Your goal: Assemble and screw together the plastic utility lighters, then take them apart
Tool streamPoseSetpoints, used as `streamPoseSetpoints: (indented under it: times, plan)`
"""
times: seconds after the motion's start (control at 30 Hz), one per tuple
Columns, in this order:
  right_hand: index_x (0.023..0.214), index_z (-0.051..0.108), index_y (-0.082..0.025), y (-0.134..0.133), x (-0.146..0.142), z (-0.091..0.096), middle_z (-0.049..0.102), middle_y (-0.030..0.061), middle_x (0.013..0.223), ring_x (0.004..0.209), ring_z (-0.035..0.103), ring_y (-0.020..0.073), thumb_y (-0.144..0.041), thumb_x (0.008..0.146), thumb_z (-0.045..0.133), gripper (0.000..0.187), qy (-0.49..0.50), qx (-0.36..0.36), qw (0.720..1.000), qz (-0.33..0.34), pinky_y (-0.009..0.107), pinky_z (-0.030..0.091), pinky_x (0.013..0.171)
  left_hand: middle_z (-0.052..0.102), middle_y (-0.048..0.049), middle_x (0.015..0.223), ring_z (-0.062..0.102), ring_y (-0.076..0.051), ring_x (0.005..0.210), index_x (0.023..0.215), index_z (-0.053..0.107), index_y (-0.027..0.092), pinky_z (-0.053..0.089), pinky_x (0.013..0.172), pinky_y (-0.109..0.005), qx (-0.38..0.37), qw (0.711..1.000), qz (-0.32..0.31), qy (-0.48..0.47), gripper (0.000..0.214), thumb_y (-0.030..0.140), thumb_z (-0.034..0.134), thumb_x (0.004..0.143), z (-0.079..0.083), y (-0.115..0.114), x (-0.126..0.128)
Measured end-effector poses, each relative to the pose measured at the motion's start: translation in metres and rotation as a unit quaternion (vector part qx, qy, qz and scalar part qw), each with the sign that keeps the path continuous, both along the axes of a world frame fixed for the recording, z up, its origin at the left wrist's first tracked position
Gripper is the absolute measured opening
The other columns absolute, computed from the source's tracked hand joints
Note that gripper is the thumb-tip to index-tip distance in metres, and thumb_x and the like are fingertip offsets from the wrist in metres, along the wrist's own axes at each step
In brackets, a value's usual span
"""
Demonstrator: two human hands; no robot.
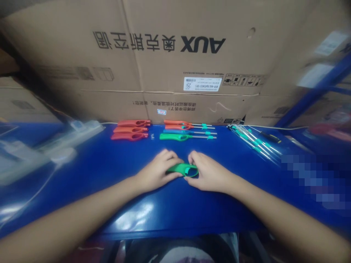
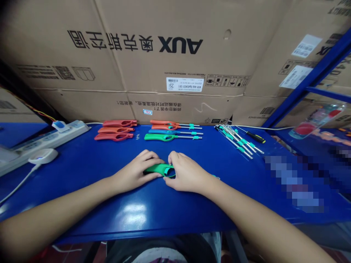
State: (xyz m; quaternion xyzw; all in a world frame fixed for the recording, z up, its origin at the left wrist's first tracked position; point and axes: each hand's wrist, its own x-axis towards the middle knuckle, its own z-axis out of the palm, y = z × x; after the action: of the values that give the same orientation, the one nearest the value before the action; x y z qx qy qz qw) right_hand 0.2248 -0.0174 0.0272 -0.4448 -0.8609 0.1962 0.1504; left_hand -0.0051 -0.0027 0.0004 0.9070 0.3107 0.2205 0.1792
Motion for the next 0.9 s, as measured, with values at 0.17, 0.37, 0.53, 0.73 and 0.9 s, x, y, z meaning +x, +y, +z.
streamPoseSetpoints:
  times: [0.17, 0.37, 0.53, 0.73, 0.9]
  plan:
    - [0.086, 0.046, -0.022, 0.003, -0.002, -0.001, 0.057, 0.001, 0.083, 0.073, 0.051, 0.0169, -0.028, 0.072, 0.072, 0.03, 0.001, -0.016, 1.0, -0.024, 0.028, 0.034, 0.063, 0.061, -0.0086, 0.11, 0.051, -0.023, 0.102, 0.122, 0.065, 0.021, 0.042, 0.092, -0.037, 0.002, 1.0, 0.004, 0.002, 0.031, 0.039, 0.06, 0.097, -0.001, 0.002, 0.0]
    - [0.082, 0.045, -0.022, 0.002, -0.003, -0.003, 0.057, 0.0014, 0.082, 0.072, 0.05, 0.0168, -0.029, 0.072, 0.069, 0.027, -0.009, 0.013, 1.0, -0.02, 0.028, 0.033, 0.062, 0.061, -0.0082, 0.111, 0.053, -0.023, 0.101, 0.12, 0.065, 0.021, 0.042, 0.092, -0.037, 0.007, 1.0, 0.006, 0.012, 0.031, 0.04, 0.061, 0.096, 0.0, 0.0, 0.001]
    - [0.091, 0.048, -0.021, 0.002, -0.002, -0.002, 0.06, 0.0023, 0.086, 0.075, 0.053, 0.018, -0.031, 0.076, 0.068, 0.027, -0.01, 0.03, 0.999, -0.009, 0.029, 0.035, 0.065, 0.063, -0.0078, 0.11, 0.054, -0.023, 0.101, 0.12, 0.063, 0.02, 0.043, 0.092, -0.037, -0.003, 1.0, 0.003, -0.01, 0.029, 0.037, 0.061, 0.096, 0.0, 0.002, 0.002]
    - [0.101, 0.048, -0.023, 0.014, 0.008, 0.0, 0.062, 0.0011, 0.092, 0.077, 0.057, 0.0172, -0.04, 0.076, 0.076, 0.041, 0.031, -0.007, 0.999, -0.03, 0.027, 0.038, 0.064, 0.063, -0.0079, 0.112, 0.056, -0.024, 0.106, 0.117, 0.062, 0.021, 0.045, 0.094, -0.038, -0.037, 0.998, 0.034, -0.038, 0.026, 0.039, 0.057, 0.098, -0.002, 0.003, 0.001]
    - [0.103, 0.052, -0.022, 0.032, 0.022, -0.006, 0.059, -0.0035, 0.076, 0.064, 0.055, 0.0133, -0.036, 0.082, 0.07, 0.031, 0.128, -0.081, 0.987, -0.049, 0.026, 0.042, 0.06, 0.063, -0.0076, 0.113, 0.059, -0.024, 0.104, 0.118, 0.056, 0.02, 0.047, 0.093, -0.037, -0.078, 0.989, 0.087, -0.089, 0.03, 0.043, 0.056, 0.098, -0.004, 0.003, 0.0]
